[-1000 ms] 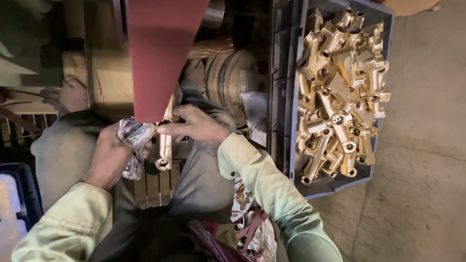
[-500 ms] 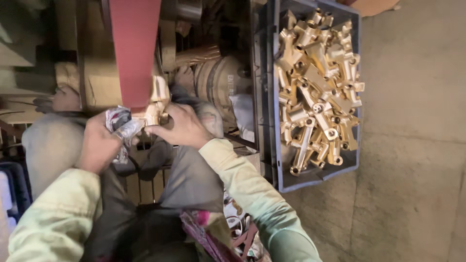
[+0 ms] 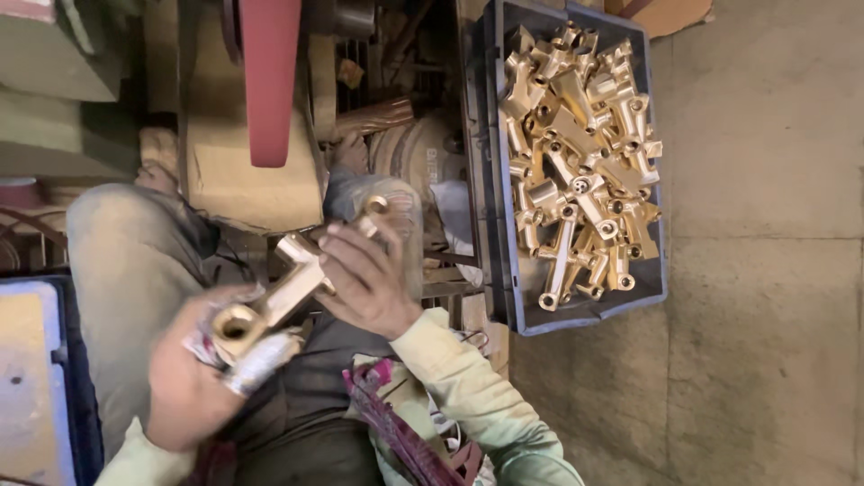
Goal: The person sits on the floor and uses a belt grinder to smooth and polish brass-colored metal parts. They hold each part with a cloth, rotate it against the moving belt, and place finished pieces into a nearby crate.
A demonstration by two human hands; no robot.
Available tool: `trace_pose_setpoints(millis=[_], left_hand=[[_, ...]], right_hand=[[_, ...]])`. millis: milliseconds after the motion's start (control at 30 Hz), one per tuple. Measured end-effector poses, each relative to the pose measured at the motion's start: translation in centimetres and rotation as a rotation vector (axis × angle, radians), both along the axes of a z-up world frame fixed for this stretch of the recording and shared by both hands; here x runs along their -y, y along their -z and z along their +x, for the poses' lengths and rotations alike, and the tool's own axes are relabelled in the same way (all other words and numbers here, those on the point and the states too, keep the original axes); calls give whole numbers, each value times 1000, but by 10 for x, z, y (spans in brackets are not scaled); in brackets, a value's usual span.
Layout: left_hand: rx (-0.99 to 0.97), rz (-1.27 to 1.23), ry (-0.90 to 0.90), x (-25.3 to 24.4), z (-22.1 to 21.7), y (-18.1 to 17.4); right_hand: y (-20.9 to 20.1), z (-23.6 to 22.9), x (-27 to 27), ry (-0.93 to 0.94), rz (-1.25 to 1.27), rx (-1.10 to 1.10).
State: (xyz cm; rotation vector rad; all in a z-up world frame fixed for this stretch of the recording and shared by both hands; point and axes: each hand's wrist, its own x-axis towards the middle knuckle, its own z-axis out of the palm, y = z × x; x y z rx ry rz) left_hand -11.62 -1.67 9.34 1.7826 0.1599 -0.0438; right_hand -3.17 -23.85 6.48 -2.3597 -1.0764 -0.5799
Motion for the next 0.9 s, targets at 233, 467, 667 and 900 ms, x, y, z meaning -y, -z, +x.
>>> trace_pose_setpoints(millis=[233,467,667,900], left_hand=[[-13,-299,205,-47,24,36],[69,225,333,-64,110,70],[169,100,187,-51,140,93],[31,-19,152,-54,144,124]], right_hand=[[-16,9,44,153,448,-807],[71,45,50,369,382,-1020],[91,100,44,312,379,-940],[89,118,40,313,312,-1066]])
